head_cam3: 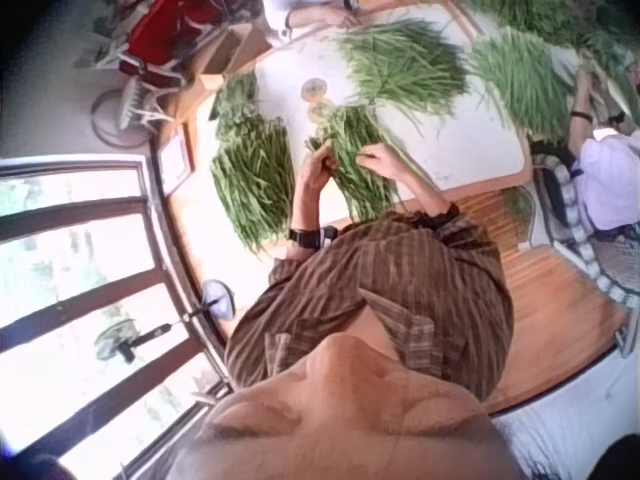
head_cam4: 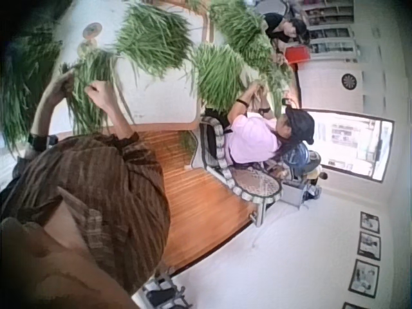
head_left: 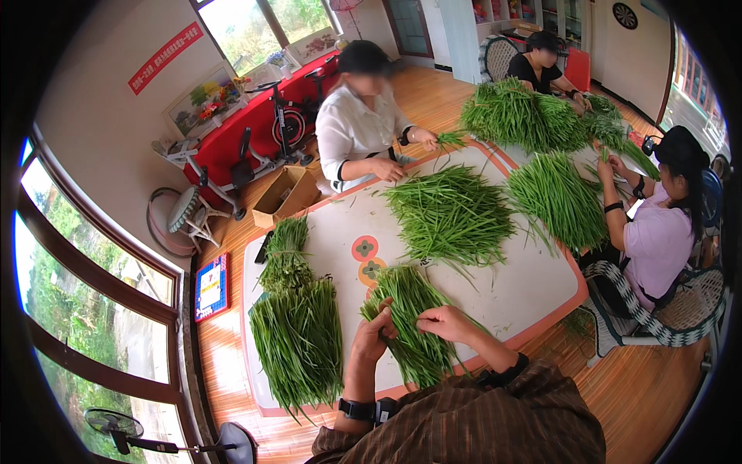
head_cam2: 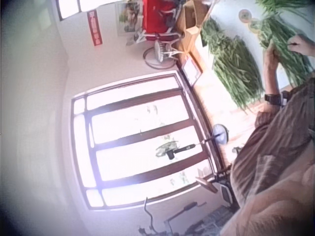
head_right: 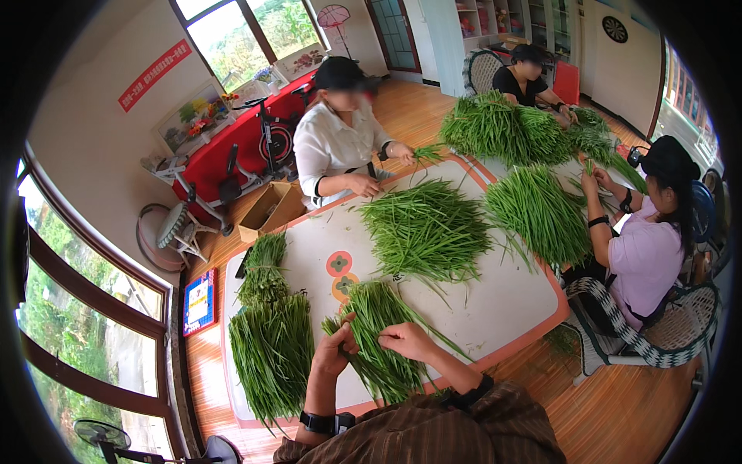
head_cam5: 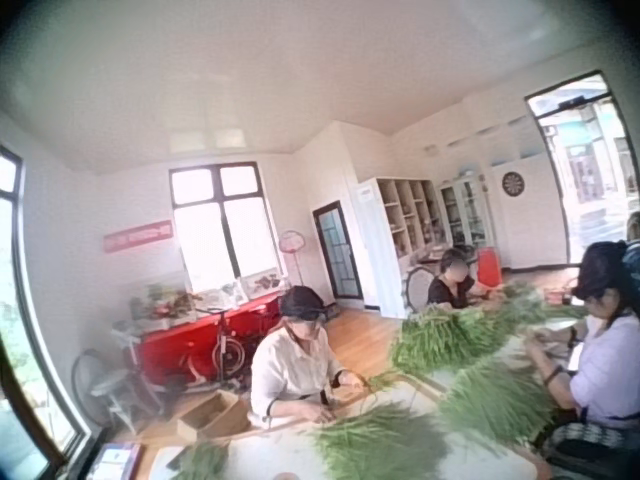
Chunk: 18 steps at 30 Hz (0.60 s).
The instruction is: The person sorts chives by hand, picking through green bundles on a table, removing damaged leaves, and organizing the stalks into piles while others nearby do the same.
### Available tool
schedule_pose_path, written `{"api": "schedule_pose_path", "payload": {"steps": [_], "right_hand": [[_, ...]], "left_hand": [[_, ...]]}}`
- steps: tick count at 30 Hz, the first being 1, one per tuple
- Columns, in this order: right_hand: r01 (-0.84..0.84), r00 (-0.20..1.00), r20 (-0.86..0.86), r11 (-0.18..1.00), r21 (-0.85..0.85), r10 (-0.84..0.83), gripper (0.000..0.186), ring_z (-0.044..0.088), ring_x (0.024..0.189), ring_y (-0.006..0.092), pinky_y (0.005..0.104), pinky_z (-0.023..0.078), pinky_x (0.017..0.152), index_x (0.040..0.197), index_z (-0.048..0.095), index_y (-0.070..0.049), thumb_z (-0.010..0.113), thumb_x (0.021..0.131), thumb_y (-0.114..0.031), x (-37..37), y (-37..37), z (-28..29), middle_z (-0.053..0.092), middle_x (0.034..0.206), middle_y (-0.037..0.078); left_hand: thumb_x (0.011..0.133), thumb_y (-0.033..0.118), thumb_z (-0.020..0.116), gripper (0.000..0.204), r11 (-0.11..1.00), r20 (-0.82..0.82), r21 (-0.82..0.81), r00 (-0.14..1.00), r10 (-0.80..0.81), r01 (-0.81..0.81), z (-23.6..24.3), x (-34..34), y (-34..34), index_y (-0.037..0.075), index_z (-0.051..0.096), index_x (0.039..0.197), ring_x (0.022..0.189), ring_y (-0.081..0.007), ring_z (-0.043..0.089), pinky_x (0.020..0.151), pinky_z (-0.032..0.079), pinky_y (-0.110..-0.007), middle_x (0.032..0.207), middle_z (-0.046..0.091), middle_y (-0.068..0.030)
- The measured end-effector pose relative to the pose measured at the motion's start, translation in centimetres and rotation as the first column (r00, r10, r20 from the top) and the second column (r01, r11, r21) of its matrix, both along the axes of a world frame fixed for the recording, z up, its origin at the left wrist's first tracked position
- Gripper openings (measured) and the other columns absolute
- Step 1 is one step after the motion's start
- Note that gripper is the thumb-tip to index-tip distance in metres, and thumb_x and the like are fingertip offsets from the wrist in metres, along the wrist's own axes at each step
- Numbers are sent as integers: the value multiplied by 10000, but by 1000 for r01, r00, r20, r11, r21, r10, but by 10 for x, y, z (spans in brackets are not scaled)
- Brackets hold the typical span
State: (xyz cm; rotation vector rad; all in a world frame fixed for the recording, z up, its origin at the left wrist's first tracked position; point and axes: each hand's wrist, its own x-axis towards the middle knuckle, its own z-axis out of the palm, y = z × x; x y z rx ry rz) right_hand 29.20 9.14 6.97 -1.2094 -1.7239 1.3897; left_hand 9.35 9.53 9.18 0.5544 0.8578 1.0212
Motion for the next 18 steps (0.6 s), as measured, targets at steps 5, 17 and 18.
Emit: {"api": "schedule_pose_path", "payload": {"steps": [5,17,18], "right_hand": [[-132,990,61,991,23,131,216,566,601,107,256,432,568,821,625,-26,567,827,-234,-11,-2,-1,628,673,56],[393,768,489,907,150,-414,348,597,680,264,362,473,654,895,603,-28,572,731,-333,36,40,-121,640,771,94],[405,760,483,898,171,-435,350,574,764,297,402,465,690,912,578,-25,575,728,-322,30,45,-129,624,813,106]], "left_hand": [[887,206,496,277,999,13,16,999,32,-32,-2,-9,-3,-11,505,1059,529,-96,358,523,330,-249,582,364,30],[899,173,462,225,971,65,51,971,229,-232,6,-60,-8,-39,536,893,828,-247,590,792,476,-390,811,582,-121],[899,172,461,223,972,76,52,972,223,-228,5,-66,-9,-38,534,901,790,-235,584,768,479,-389,775,564,-102]]}}
